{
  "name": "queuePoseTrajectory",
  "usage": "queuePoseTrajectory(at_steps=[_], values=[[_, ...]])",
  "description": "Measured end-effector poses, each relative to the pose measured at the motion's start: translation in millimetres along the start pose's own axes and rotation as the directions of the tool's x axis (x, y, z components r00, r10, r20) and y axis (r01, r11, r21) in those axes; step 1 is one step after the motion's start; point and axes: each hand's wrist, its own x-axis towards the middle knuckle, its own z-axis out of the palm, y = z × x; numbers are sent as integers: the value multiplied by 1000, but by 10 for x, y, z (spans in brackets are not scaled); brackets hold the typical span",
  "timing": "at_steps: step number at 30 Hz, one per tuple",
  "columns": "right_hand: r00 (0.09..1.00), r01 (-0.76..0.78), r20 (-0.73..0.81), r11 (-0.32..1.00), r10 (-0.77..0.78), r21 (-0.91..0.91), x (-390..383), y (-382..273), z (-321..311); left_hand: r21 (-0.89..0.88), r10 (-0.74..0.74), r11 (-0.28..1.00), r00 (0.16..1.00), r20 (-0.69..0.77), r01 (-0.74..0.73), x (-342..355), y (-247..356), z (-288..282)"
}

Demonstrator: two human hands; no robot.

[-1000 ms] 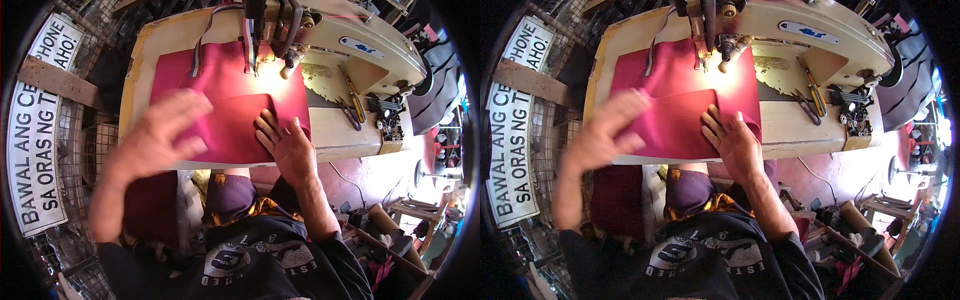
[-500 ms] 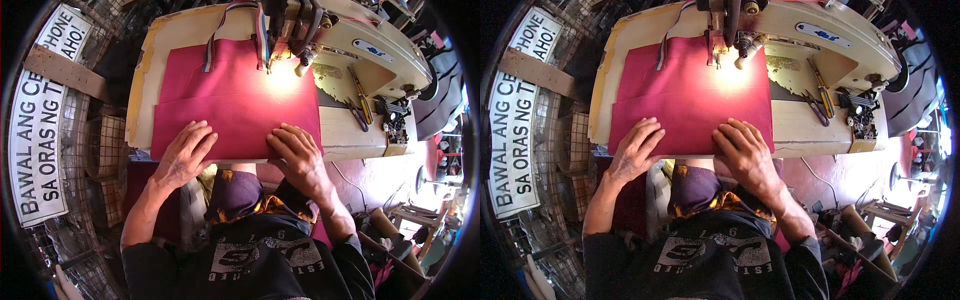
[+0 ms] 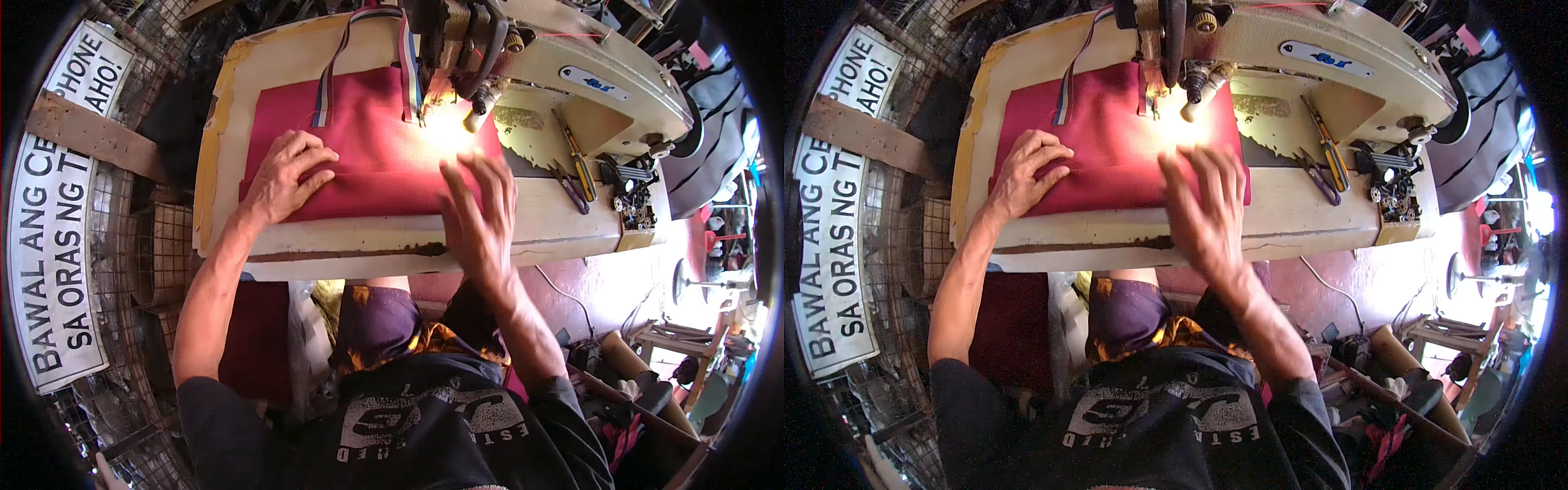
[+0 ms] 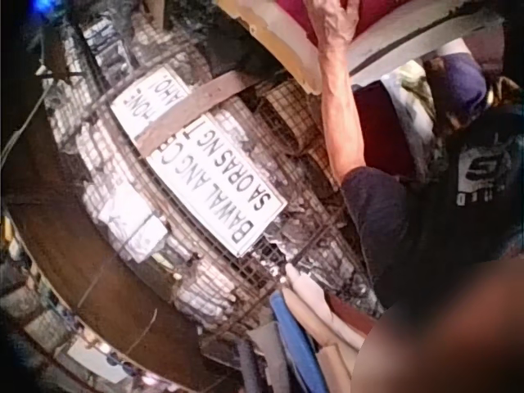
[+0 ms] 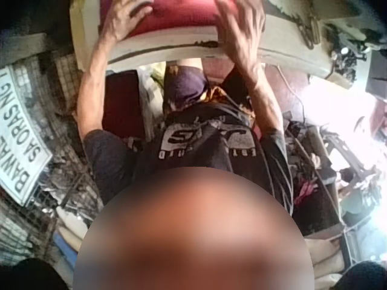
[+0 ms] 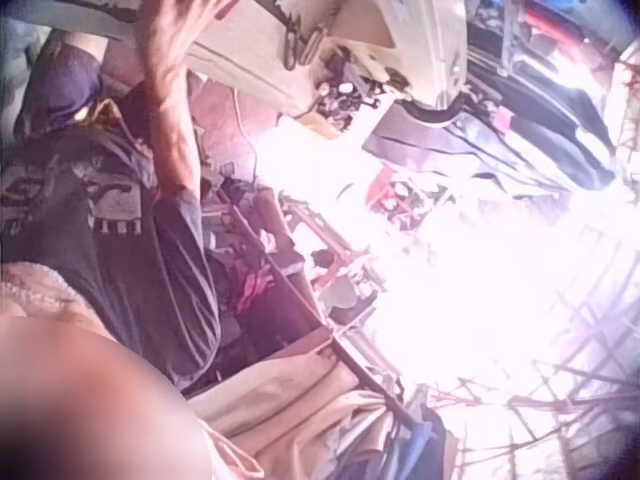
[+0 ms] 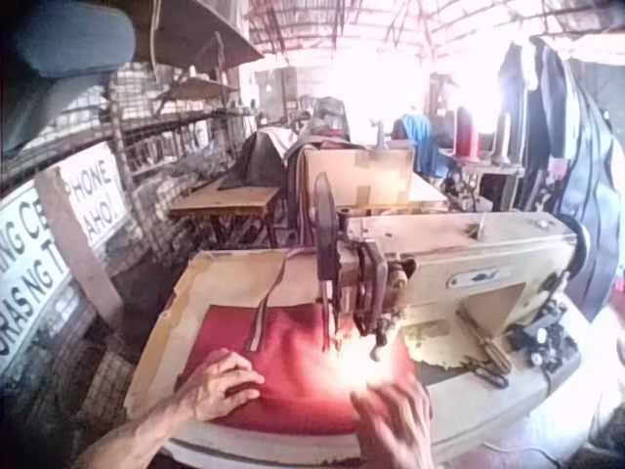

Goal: Sewing colorful straps onto a pink fabric piece to assemble a bag using an industrial sewing machine.

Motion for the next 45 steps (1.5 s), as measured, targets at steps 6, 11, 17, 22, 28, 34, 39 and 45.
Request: queuePoseTrajectory(at_steps=[6, 11, 17, 22, 28, 34, 39, 45], values=[[874, -404, 468, 731, 131, 550, -760, -630, -298, 75, -43, 996, 998, 44, 39, -114, 856, 77], [664, -737, 711, 363, 231, 570, -863, -675, -260, -183, -126, 970, 972, 199, 163, 35, 1292, 235], [679, -729, 665, 390, 310, 563, -689, -725, -236, 3, -58, 998, 991, 121, 58, 733, 700, 255], [622, -782, 701, 309, 349, 541, -826, -713, -248, -58, 199, 980, 959, 200, -191, 1007, 136, 445], [531, -847, 699, 314, 479, 429, -590, -20, -929, 13, 169, 984, 942, 289, -180, 848, 285, 377], [278, -835, 782, 543, 558, -91, -180, 533, -1258, 117, 27, 992, 985, 170, -47, 715, 591, 492], [915, -258, 301, 964, 267, -70, -32, 615, -752, 93, 14, 995, 991, 135, -26, 659, 535, 557], [841, -474, 319, 879, 438, 43, 195, 548, -434, 81, -16, 997, 994, 107, 8, 642, 517, 603]])
